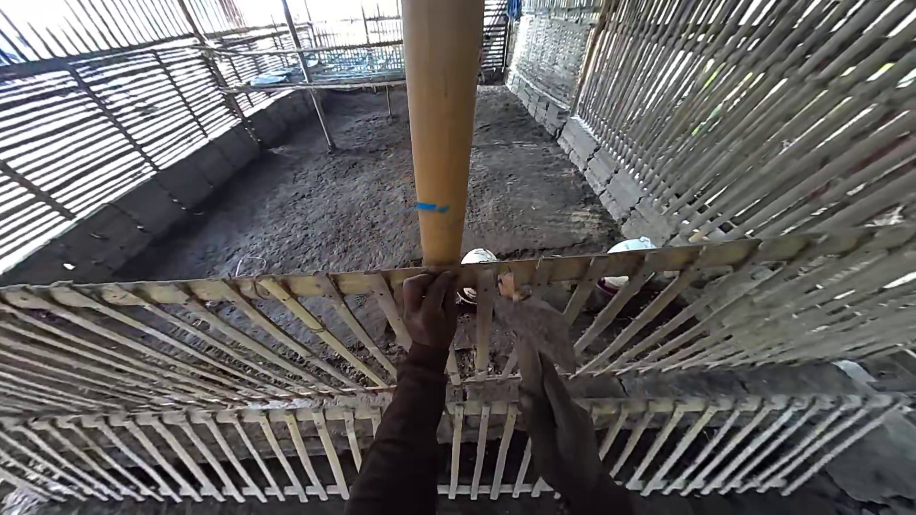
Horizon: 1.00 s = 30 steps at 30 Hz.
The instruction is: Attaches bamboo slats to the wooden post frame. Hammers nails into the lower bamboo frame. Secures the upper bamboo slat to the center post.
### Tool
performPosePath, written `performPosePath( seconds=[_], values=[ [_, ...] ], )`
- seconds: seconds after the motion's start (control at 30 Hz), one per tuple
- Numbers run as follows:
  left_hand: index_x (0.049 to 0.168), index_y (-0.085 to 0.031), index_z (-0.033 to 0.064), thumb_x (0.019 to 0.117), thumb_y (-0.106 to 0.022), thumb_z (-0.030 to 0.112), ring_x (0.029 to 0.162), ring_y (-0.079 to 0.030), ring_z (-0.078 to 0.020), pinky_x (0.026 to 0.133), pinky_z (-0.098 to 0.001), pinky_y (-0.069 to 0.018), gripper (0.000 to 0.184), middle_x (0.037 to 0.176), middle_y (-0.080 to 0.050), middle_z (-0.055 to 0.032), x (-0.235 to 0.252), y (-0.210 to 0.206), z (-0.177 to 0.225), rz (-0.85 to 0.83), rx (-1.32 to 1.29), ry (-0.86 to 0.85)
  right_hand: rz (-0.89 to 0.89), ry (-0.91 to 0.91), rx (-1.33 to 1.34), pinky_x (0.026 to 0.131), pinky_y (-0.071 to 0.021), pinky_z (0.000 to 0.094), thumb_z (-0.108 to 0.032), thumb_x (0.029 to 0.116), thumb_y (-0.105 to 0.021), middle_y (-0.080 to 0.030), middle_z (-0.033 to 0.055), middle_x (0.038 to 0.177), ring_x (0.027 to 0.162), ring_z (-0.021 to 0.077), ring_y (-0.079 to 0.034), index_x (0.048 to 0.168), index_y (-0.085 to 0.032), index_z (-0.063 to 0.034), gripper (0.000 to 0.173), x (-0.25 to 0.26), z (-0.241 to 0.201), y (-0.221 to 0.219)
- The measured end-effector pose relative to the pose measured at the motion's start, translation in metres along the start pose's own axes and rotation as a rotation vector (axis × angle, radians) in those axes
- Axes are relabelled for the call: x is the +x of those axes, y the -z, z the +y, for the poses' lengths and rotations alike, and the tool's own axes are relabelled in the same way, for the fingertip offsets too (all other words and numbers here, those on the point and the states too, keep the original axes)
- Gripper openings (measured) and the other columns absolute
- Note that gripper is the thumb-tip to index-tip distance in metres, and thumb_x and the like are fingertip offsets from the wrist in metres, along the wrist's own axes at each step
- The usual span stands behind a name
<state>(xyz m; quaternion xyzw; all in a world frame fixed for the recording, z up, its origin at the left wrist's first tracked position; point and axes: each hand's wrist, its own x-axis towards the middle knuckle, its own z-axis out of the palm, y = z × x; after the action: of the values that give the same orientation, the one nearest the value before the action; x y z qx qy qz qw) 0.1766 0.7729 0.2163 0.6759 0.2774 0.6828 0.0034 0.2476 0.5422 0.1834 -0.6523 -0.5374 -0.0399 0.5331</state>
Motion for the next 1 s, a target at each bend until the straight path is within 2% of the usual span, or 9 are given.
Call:
performPosePath(
  seconds=[0.13,0.27,0.5,0.6,0.67,0.73,0.87,0.93,1.0],
  values=[
    [0.091,-0.082,0.0146,0.0875,-0.079,0.017,0.087,-0.062,-0.015,0.082,-0.029,-0.0516,0.005,0.087,-0.065,-0.004,0.001,-0.001,0.002,0.012,-0.024,0.007,0.074,0.059,0.002,0.062,-0.0585,0.0246,-0.045,0.1085,-0.045,-0.069,0.0019,0.087,0.067,0.004,-0.064,0.154,-0.044,-0.0138,0.056,0.018,-0.001,-0.022],
    [0.091,-0.081,0.0135,0.0901,-0.075,0.015,0.089,-0.064,-0.0176,0.083,-0.031,-0.0537,0.007,0.089,-0.067,-0.0056,0.001,0.001,0.003,-0.002,-0.015,0.013,0.057,0.087,-0.006,0.063,-0.0596,0.0249,-0.043,0.1081,-0.045,-0.072,0.0048,0.088,0.067,0.0042,-0.065,0.149,-0.048,-0.0007,0.059,0.027,0.001,-0.036],
    [0.086,-0.08,0.0104,0.0894,-0.074,0.014,0.087,-0.062,-0.0176,0.082,-0.0296,-0.0521,0.008,0.084,-0.065,-0.006,0.0,-0.001,0.004,0.027,-0.02,0.018,0.006,0.078,-0.059,0.068,-0.0609,0.0274,-0.037,0.1065,-0.05,-0.075,0.0096,0.097,0.072,0.0075,-0.069,0.147,-0.05,0.0054,0.059,0.039,0.009,-0.05],
    [0.089,-0.082,0.0133,0.0899,-0.075,0.017,0.088,-0.061,-0.017,0.082,-0.0294,-0.0508,0.008,0.086,-0.065,-0.0047,0.0,-0.002,0.003,0.024,-0.019,0.018,0.047,0.091,-0.019,0.063,-0.0596,0.0252,-0.039,0.1074,-0.049,-0.072,0.006,0.089,0.066,0.0052,-0.065,0.149,-0.048,0.0014,0.058,0.038,0.004,-0.044],
    [0.09,-0.082,0.0134,0.0891,-0.076,0.016,0.087,-0.062,-0.0165,0.082,-0.0283,-0.0514,0.007,0.086,-0.066,-0.0046,0.0,-0.002,0.004,0.029,-0.026,0.019,0.125,0.117,0.009,0.058,-0.0585,0.0271,-0.043,0.1084,-0.047,-0.067,0.0016,0.08,0.063,0.0059,-0.064,0.148,-0.049,-0.0115,0.051,0.035,-0.001,-0.04],
    [0.089,-0.082,0.0123,0.0887,-0.076,0.014,0.087,-0.061,-0.0167,0.081,-0.028,-0.0513,0.006,0.085,-0.065,-0.0047,0.001,-0.002,0.004,0.035,-0.034,0.015,0.157,0.14,0.02,0.058,-0.059,0.0279,-0.044,0.1087,-0.046,-0.065,0.0001,0.081,0.064,0.0066,-0.064,0.142,-0.05,-0.0168,0.043,0.033,0.0,-0.042],
    [0.084,-0.08,0.0095,0.0885,-0.072,0.012,0.087,-0.061,-0.0171,0.083,-0.0277,-0.0507,0.009,0.084,-0.064,-0.0057,-0.001,-0.001,0.004,0.04,-0.017,0.007,0.026,0.122,-0.068,0.065,-0.0599,0.0262,-0.034,0.1041,-0.052,-0.074,0.0093,0.091,0.068,0.0075,-0.068,0.142,-0.055,0.0055,0.055,0.039,0.017,-0.053],
    [0.087,-0.081,0.0107,0.0891,-0.073,0.012,0.088,-0.061,-0.0168,0.083,-0.0274,-0.0508,0.008,0.084,-0.065,-0.0051,0.001,-0.001,0.004,0.036,-0.025,0.009,0.027,0.127,-0.053,0.067,-0.0586,0.0225,-0.037,0.106,-0.05,-0.073,0.0091,0.092,0.069,0.005,-0.066,0.144,-0.052,0.005,0.056,0.038,0.015,-0.048],
    [0.088,-0.082,0.0114,0.0885,-0.075,0.013,0.087,-0.061,-0.0163,0.081,-0.027,-0.0511,0.007,0.084,-0.065,-0.0049,0.0,-0.002,0.004,0.042,-0.033,0.012,0.079,0.141,-0.013,0.064,-0.0584,0.0227,-0.042,0.108,-0.047,-0.069,0.0049,0.087,0.068,0.004,-0.064,0.148,-0.049,-0.0056,0.054,0.032,0.007,-0.04]
  ],
)
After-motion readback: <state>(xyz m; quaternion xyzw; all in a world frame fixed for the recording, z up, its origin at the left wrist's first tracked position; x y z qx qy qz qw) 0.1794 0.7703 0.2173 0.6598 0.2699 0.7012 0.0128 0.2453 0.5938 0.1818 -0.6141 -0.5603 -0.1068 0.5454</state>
